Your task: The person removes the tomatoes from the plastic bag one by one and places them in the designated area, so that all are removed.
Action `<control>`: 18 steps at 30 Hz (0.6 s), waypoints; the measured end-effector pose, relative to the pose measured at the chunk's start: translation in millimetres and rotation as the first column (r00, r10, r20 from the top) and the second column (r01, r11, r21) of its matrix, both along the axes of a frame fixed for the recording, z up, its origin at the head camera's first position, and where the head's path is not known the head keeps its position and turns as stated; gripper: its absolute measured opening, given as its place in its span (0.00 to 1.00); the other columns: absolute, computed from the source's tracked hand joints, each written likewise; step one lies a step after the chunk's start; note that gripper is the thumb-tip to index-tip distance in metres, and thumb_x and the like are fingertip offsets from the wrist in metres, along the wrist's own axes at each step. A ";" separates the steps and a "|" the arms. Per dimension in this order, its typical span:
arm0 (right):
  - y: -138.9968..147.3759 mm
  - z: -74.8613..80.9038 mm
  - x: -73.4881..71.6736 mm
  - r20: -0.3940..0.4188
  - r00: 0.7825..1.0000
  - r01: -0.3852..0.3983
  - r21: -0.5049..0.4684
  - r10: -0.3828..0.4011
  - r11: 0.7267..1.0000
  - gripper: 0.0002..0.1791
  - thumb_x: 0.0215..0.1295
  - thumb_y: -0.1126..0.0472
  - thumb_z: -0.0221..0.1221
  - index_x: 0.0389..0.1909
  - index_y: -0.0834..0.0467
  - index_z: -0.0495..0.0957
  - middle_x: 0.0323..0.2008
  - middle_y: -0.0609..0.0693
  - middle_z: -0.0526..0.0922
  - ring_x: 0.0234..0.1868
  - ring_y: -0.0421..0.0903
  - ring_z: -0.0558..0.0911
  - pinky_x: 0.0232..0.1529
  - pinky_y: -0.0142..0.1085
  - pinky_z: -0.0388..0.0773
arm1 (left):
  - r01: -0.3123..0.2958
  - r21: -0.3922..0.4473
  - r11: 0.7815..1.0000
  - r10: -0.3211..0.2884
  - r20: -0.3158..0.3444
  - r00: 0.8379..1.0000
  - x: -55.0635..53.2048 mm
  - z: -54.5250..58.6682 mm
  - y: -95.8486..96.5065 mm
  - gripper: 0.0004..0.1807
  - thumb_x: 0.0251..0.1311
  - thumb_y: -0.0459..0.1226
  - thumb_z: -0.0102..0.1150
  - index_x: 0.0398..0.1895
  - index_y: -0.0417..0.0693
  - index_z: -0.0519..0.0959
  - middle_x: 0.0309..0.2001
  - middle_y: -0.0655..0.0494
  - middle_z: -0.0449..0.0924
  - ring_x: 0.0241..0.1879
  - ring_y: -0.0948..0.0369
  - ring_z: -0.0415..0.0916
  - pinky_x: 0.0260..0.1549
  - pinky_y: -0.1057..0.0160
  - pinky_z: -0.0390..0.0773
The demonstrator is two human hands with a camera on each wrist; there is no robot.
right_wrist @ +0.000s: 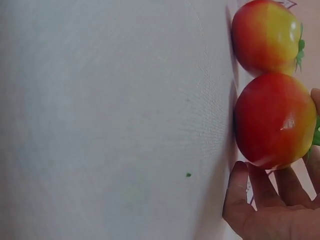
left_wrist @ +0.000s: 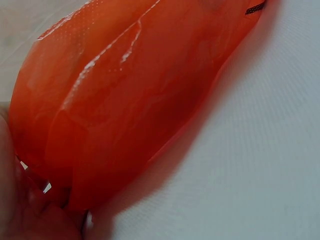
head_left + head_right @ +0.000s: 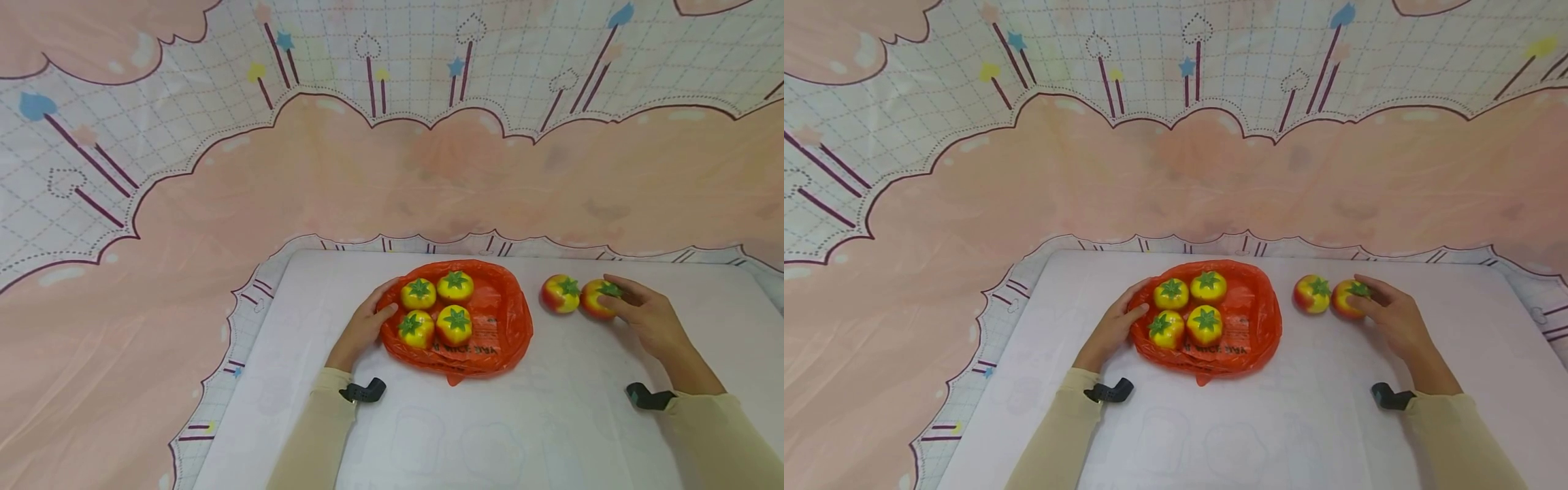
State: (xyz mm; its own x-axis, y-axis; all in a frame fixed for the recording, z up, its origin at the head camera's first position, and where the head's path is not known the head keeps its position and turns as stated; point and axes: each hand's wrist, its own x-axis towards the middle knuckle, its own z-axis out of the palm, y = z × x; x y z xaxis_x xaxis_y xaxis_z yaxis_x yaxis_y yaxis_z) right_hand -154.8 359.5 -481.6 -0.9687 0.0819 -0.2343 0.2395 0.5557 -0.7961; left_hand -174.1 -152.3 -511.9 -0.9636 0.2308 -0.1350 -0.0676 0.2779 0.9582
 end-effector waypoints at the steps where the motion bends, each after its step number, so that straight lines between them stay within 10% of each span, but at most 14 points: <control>1: 0.1 0.1 -0.2 0.004 1.000 -0.001 -0.001 0.001 1.000 0.46 0.68 0.32 0.57 0.80 0.50 0.58 0.77 0.65 0.59 0.71 0.62 0.63 0.48 0.20 0.80 | 0.000 0.000 1.000 0.000 0.000 1.000 -0.1 0.1 0.2 0.27 0.74 0.44 0.54 0.70 0.85 0.67 0.77 0.68 0.62 0.79 0.54 0.55 0.76 0.41 0.58; 8: -0.1 1.4 -0.2 0.011 1.000 -0.001 -0.003 0.001 1.000 0.46 0.68 0.32 0.57 0.80 0.49 0.57 0.77 0.66 0.57 0.71 0.64 0.62 0.51 0.24 0.81 | 0.002 0.003 1.000 -0.002 0.001 1.000 -0.4 0.1 0.4 0.27 0.74 0.44 0.54 0.70 0.85 0.67 0.77 0.68 0.62 0.79 0.54 0.55 0.76 0.41 0.58; 15: -0.8 1.5 0.0 0.035 0.999 0.015 -0.024 -0.014 1.000 0.47 0.68 0.31 0.56 0.81 0.48 0.54 0.78 0.67 0.54 0.74 0.67 0.59 0.69 0.64 0.65 | 0.005 0.010 1.000 -0.005 0.007 1.000 -0.3 0.3 0.5 0.27 0.74 0.45 0.54 0.71 0.84 0.67 0.77 0.68 0.61 0.79 0.53 0.54 0.76 0.40 0.58; 18: -0.1 2.1 0.4 0.048 0.999 0.024 -0.044 -0.021 0.999 0.47 0.69 0.31 0.55 0.81 0.47 0.53 0.80 0.65 0.50 0.76 0.68 0.57 0.70 0.67 0.62 | 0.004 0.005 1.000 -0.004 0.004 1.000 -0.6 -0.4 0.6 0.27 0.74 0.45 0.54 0.71 0.84 0.67 0.77 0.67 0.62 0.79 0.53 0.55 0.76 0.41 0.59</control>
State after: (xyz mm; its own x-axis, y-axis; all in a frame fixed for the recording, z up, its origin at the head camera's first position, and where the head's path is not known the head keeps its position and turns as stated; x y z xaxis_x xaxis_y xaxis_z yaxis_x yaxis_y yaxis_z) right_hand -154.4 359.5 -479.4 -0.9545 0.0920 -0.2837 0.2895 0.5137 -0.8076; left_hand -174.7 -151.7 -512.4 -0.9621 0.2354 -0.1376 -0.0702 0.2738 0.9592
